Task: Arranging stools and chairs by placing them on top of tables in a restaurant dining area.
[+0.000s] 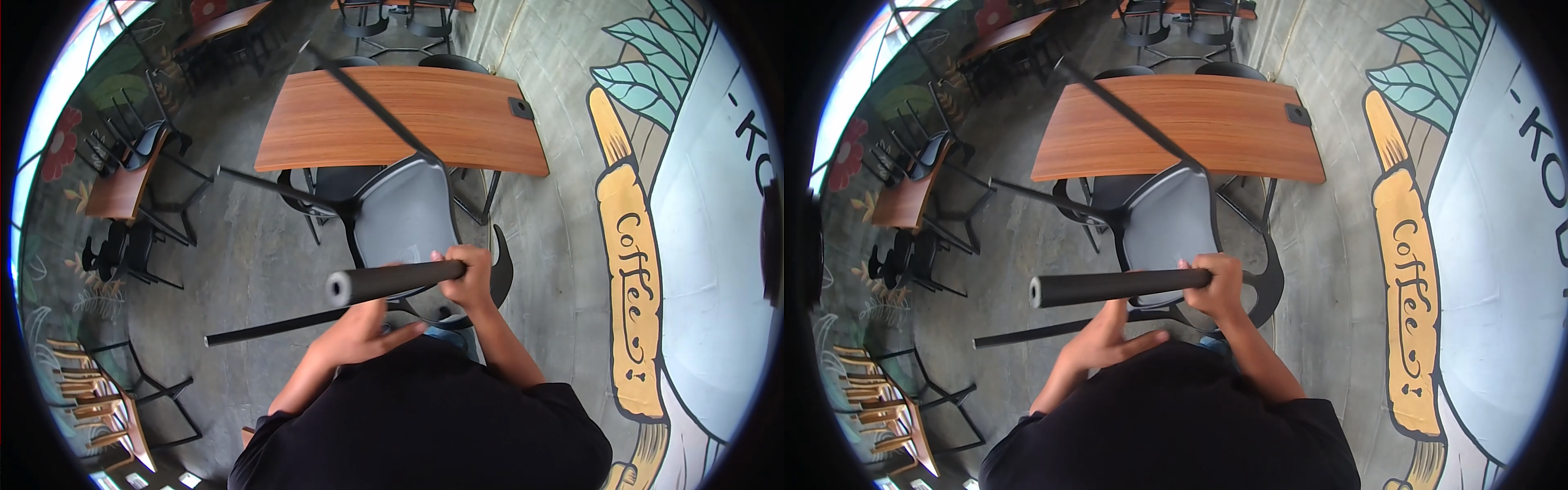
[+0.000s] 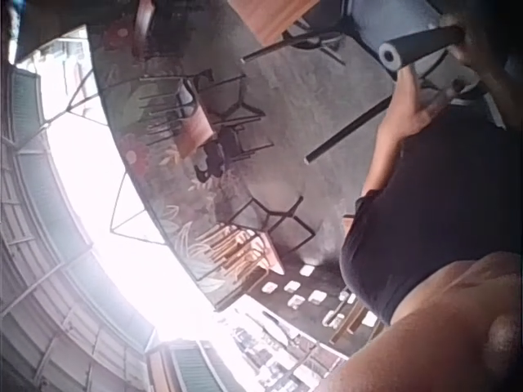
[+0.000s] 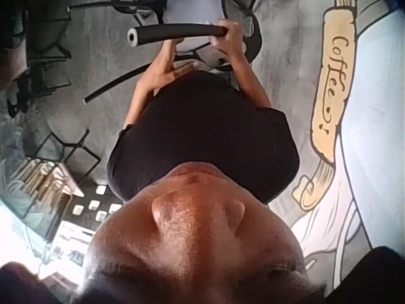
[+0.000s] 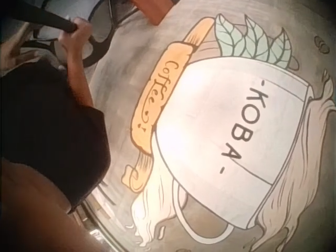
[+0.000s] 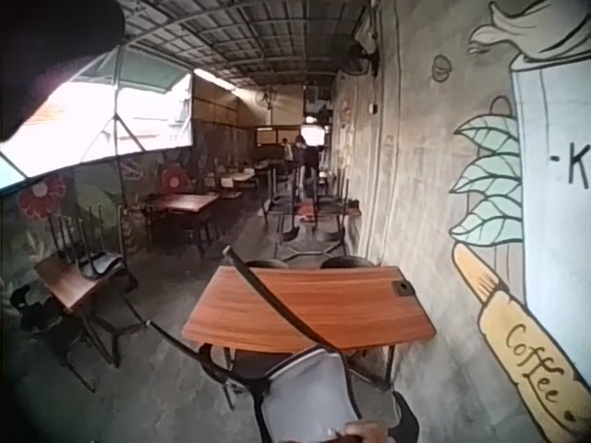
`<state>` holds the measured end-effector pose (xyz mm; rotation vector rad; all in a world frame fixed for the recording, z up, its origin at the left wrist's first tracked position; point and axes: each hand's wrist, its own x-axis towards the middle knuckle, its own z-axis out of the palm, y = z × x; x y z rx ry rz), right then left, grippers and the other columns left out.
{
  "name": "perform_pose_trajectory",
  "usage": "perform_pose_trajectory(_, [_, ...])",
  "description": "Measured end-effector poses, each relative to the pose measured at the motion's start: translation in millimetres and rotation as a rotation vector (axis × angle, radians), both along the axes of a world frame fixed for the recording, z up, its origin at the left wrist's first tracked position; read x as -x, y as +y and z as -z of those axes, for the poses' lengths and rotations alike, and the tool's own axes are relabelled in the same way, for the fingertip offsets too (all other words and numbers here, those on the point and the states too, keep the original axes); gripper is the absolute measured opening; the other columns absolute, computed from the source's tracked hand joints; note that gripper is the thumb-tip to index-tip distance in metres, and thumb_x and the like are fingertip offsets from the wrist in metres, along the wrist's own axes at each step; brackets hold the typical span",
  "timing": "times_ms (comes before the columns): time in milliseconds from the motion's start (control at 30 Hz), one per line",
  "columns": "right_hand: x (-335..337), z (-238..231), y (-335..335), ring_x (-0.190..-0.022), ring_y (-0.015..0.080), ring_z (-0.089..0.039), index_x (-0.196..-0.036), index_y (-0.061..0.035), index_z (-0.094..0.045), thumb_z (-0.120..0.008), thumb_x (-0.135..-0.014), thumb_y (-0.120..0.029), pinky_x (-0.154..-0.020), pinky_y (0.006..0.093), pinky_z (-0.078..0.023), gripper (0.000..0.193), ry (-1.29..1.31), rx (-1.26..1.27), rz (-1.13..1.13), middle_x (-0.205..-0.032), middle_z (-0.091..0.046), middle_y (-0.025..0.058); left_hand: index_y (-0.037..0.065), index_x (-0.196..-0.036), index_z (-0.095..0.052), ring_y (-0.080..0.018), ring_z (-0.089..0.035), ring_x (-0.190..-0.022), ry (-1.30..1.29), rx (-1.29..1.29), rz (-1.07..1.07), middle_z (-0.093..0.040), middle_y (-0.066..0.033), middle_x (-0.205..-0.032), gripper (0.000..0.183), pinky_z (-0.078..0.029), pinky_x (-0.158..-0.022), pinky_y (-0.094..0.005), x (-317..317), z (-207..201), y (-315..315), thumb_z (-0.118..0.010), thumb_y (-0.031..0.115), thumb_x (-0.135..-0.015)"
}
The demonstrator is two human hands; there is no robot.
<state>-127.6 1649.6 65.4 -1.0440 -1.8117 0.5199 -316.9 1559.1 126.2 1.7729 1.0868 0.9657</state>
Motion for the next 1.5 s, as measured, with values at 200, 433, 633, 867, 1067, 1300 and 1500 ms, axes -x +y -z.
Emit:
perform_pose_trajectory(200, [-93,35,72,-0.046,0.0066,-0.037,-0.052,-0.0045,-0.043,-0.069,-0.073,-0.005,-0.045,0.0265,-0.026,0.033,0.467,0.289,0.031,-0.05,-0.041,-0.0054,-0.001,-0.099,-0.061,-0.0162,-0.061,-0.087,0.0,0.565,0.061,-0.065,-0.0094,-0.088,0.021,-0.046,-0.079,-0.0293,61,29,16,-0.06,0.019,-0.092])
perform_pose_trajectory(433, [-167,79,183,-0.05,0.0074,-0.036,-0.055,-0.0083,-0.041,-0.066,-0.071,0.007,-0.048,0.0253,-0.028,0.033,0.561,0.308,-0.074,-0.055,-0.041,-0.0034,0.003,-0.109,-0.054,-0.0195,-0.056,-0.098,-0.413,0.217,-0.843,-0.058,-0.0117,-0.111,0.032,-0.045,-0.085,-0.0345,10,91,148,-0.064,0.026,-0.09])
perform_pose_trajectory(633, [-217,104,277,-0.042,0.0078,-0.042,-0.053,-0.0055,-0.049,-0.067,-0.072,0.0,-0.044,0.0242,-0.029,0.026,0.686,0.449,0.055,-0.048,-0.045,-0.0012,0.007,-0.1,-0.055,-0.0107,-0.056,-0.093,-0.293,0.137,-0.783,-0.063,-0.0015,-0.095,0.013,-0.042,-0.081,-0.0255,-41,100,267,-0.052,0.019,-0.097])
perform_pose_trajectory(867, [-268,133,351,-0.052,0.0114,-0.052,-0.059,-0.0016,-0.053,-0.067,-0.082,-0.015,-0.051,0.0273,-0.038,0.031,0.495,0.621,-0.002,-0.052,-0.05,0.0026,0.002,-0.099,-0.054,-0.0087,-0.05,-0.075,-0.109,0.005,-0.764,-0.061,-0.0048,-0.091,0.011,-0.042,-0.066,-0.0239,-78,121,333,-0.056,0.012,-0.094])
perform_pose_trajectory(1067, [-291,156,371,-0.078,0.0237,-0.064,-0.09,-0.0039,-0.067,-0.065,-0.086,-0.038,-0.072,0.033,-0.048,0.034,-0.179,0.628,0.053,-0.079,-0.066,0.0108,0.002,-0.103,-0.052,-0.0095,-0.051,-0.078,0.095,-0.058,-0.723,-0.058,-0.0048,-0.088,0.013,-0.043,-0.067,-0.0234,-97,156,367,-0.056,0.01,-0.094])
perform_pose_trajectory(1300, [-300,170,390,-0.092,0.0272,-0.064,-0.097,-0.0085,-0.068,-0.066,-0.085,-0.037,-0.082,0.0359,-0.049,0.032,-0.245,0.735,0.067,-0.095,-0.069,0.0099,0.002,-0.106,-0.047,-0.0131,-0.057,-0.093,-0.238,0.089,-0.737,-0.057,-0.0075,-0.103,0.012,-0.05,-0.077,-0.027,-111,183,388,-0.05,0.008,-0.096])
perform_pose_trajectory(1500, [-301,171,393,-0.092,0.0265,-0.064,-0.098,-0.0083,-0.068,-0.067,-0.084,-0.034,-0.083,0.0352,-0.048,0.03,-0.265,0.76,0.075,-0.096,-0.068,0.0091,0.001,-0.106,-0.046,-0.017,-0.06,-0.092,0.02,-0.04,-0.859,-0.061,-0.0128,-0.099,0.012,-0.051,-0.078,-0.0306,-117,185,393,-0.049,0.008,-0.097])
